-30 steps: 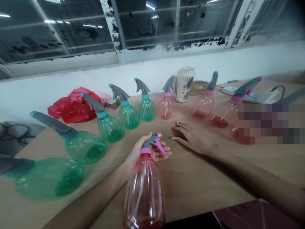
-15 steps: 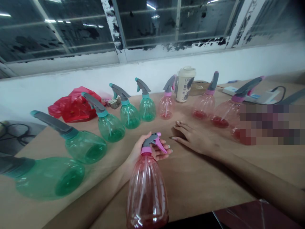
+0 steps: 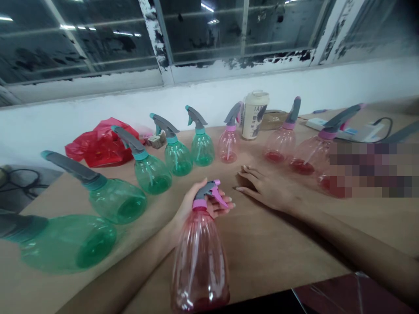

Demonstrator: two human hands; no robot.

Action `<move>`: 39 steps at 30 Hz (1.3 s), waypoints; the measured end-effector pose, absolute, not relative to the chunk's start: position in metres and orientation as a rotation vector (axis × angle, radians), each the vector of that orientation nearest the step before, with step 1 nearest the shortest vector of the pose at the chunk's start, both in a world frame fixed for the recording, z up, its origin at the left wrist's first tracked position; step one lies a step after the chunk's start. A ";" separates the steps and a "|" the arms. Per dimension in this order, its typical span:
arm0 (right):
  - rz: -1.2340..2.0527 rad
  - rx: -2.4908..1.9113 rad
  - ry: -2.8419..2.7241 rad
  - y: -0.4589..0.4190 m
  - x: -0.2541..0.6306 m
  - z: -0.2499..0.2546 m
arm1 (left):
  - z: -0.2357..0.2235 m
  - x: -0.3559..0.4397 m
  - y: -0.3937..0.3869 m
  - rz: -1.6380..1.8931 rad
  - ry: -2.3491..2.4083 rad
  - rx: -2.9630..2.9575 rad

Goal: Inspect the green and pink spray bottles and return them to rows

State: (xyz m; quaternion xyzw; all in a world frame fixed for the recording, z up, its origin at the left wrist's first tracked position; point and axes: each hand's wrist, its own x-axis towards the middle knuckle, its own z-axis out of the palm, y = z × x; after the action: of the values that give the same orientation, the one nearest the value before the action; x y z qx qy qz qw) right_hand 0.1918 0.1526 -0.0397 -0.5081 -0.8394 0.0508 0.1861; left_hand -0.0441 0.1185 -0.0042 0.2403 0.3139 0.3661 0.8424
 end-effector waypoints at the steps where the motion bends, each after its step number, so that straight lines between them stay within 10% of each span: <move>1: 0.137 -1.434 -2.374 0.152 0.192 -0.039 | -0.004 -0.045 0.121 0.777 0.660 0.477; 27: 0.194 -1.411 -2.352 0.154 0.193 -0.039 | 0.003 -0.045 0.115 0.848 0.714 0.577; 39: 0.987 -1.262 -2.071 0.108 0.158 0.026 | 0.033 -0.070 0.128 1.216 0.836 0.603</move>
State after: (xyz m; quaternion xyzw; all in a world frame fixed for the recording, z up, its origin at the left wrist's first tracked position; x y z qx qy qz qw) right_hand 0.1581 0.1081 0.0264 -0.4657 -0.7641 0.3641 0.2585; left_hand -0.0700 0.1284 0.0329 0.2705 0.3752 0.5458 0.6987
